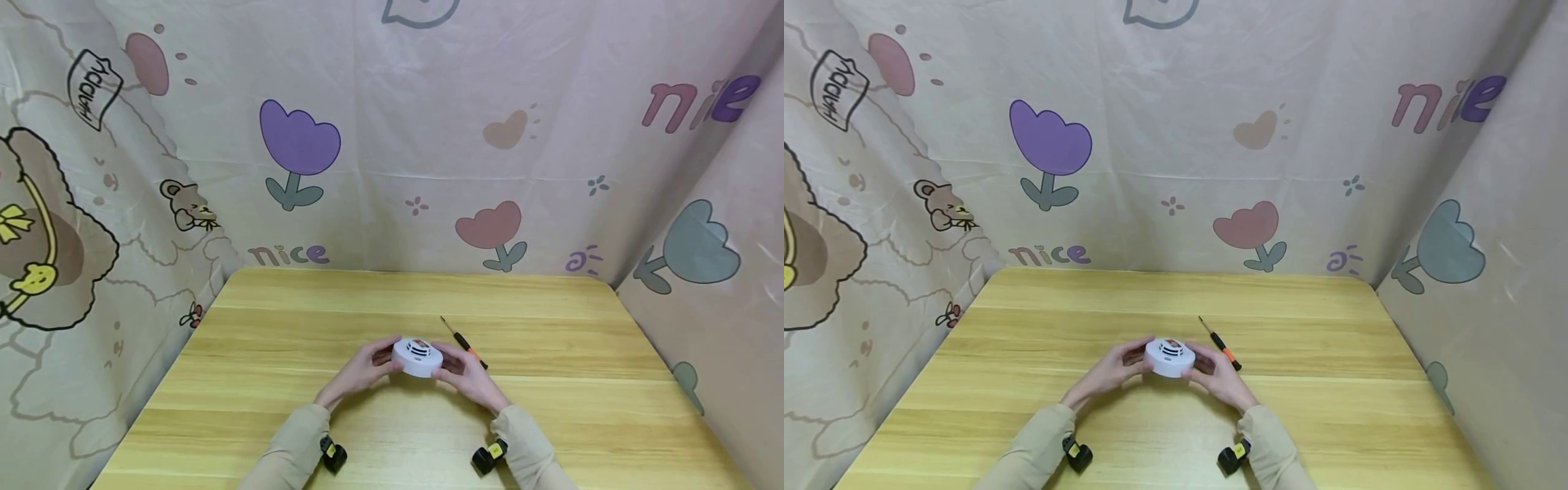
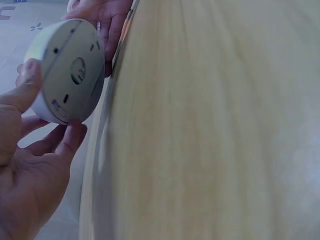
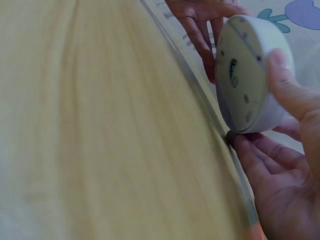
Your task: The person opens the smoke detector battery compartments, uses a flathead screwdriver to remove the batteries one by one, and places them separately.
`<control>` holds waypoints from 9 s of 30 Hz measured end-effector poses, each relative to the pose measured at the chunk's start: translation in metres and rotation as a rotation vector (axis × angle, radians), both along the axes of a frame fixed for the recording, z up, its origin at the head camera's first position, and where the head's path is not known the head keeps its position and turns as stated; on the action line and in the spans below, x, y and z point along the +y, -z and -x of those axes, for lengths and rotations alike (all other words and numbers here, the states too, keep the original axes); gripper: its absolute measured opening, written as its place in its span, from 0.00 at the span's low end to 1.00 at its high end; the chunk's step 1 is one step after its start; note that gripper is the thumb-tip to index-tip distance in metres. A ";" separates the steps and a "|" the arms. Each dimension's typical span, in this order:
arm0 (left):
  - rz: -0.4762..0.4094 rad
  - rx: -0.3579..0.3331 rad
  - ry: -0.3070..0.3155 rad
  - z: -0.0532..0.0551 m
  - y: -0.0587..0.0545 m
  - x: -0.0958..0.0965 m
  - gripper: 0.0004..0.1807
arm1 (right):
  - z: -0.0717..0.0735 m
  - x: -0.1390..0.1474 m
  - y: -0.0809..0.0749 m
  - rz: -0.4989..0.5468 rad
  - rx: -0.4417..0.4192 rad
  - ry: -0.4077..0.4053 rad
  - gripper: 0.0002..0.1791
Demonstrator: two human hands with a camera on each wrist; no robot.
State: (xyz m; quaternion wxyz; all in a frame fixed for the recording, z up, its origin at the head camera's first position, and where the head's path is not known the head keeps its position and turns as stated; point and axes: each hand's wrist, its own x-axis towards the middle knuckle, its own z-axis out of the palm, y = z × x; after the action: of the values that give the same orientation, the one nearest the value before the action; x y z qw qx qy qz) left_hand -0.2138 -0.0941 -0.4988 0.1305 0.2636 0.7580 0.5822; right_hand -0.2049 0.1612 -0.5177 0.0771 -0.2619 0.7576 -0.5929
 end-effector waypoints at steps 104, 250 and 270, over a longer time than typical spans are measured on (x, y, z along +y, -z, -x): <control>0.170 0.016 -0.137 -0.019 -0.034 0.017 0.35 | -0.016 -0.019 -0.034 -0.081 -0.045 0.156 0.34; 0.316 0.054 -0.212 -0.004 -0.007 0.017 0.45 | 0.019 -0.005 -0.029 -0.456 0.515 0.186 0.32; 0.416 0.176 -0.218 -0.009 -0.007 0.019 0.52 | 0.023 0.026 -0.017 -0.316 0.332 0.398 0.29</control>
State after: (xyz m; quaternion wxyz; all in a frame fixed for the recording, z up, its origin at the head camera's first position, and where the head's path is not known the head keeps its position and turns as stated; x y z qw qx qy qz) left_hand -0.2050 -0.0748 -0.4919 0.0516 0.1974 0.8940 0.3990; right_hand -0.2276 0.1873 -0.5009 -0.1257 -0.1861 0.8792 -0.4203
